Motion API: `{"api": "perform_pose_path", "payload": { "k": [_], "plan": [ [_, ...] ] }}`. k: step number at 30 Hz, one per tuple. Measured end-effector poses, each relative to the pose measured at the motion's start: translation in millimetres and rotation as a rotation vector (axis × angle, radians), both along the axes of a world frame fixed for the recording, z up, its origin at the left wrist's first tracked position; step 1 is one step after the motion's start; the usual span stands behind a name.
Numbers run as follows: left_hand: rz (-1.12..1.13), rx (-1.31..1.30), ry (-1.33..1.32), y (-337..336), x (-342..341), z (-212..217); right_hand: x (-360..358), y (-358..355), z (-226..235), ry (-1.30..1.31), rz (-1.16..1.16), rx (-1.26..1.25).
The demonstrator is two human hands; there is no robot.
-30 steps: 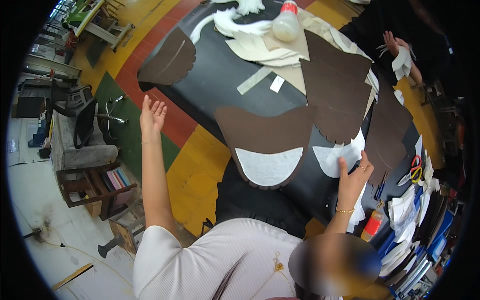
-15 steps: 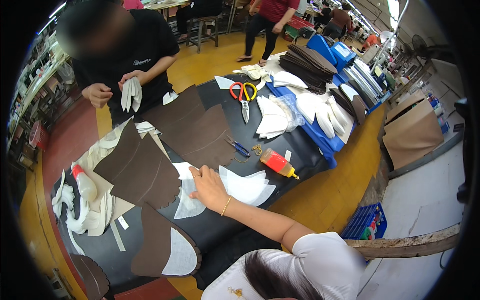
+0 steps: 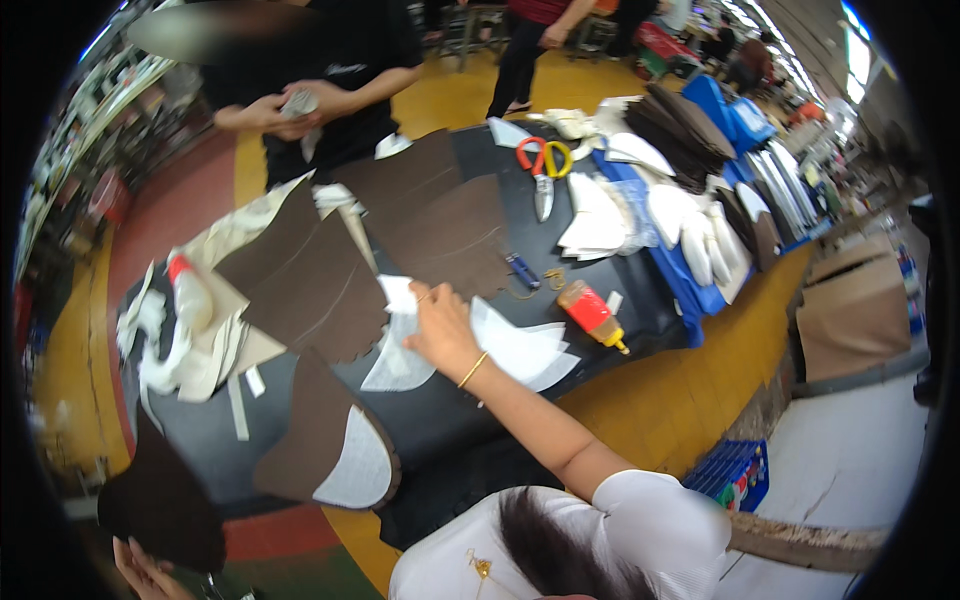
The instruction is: The person aligns white paper templates on brown material pieces at a worktable, then moves to another station to unpack small white plastic parts from a bag and arrange them on a cardboard sheet. The person handles the parts one at a time and places them in rows.
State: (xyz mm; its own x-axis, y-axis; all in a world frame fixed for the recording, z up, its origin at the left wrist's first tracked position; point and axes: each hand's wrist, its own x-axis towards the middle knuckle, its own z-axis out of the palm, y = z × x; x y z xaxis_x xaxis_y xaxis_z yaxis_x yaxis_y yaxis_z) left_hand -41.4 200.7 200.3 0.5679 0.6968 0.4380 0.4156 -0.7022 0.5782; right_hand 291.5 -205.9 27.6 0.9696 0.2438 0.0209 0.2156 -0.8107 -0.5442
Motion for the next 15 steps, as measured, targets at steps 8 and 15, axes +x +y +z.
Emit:
{"api": "perform_pose_path", "payload": {
  "k": [8,15],
  "plan": [
    [-0.087,-0.785,-0.456,-148.8,59.8,-86.9,0.2,-7.5,-15.9,-0.049,0.032,-0.014],
    [0.092,-1.105,-0.372,-175.0,49.0,-185.0,-0.1,-19.9,7.9,0.182,0.076,0.137]
  ]
}}
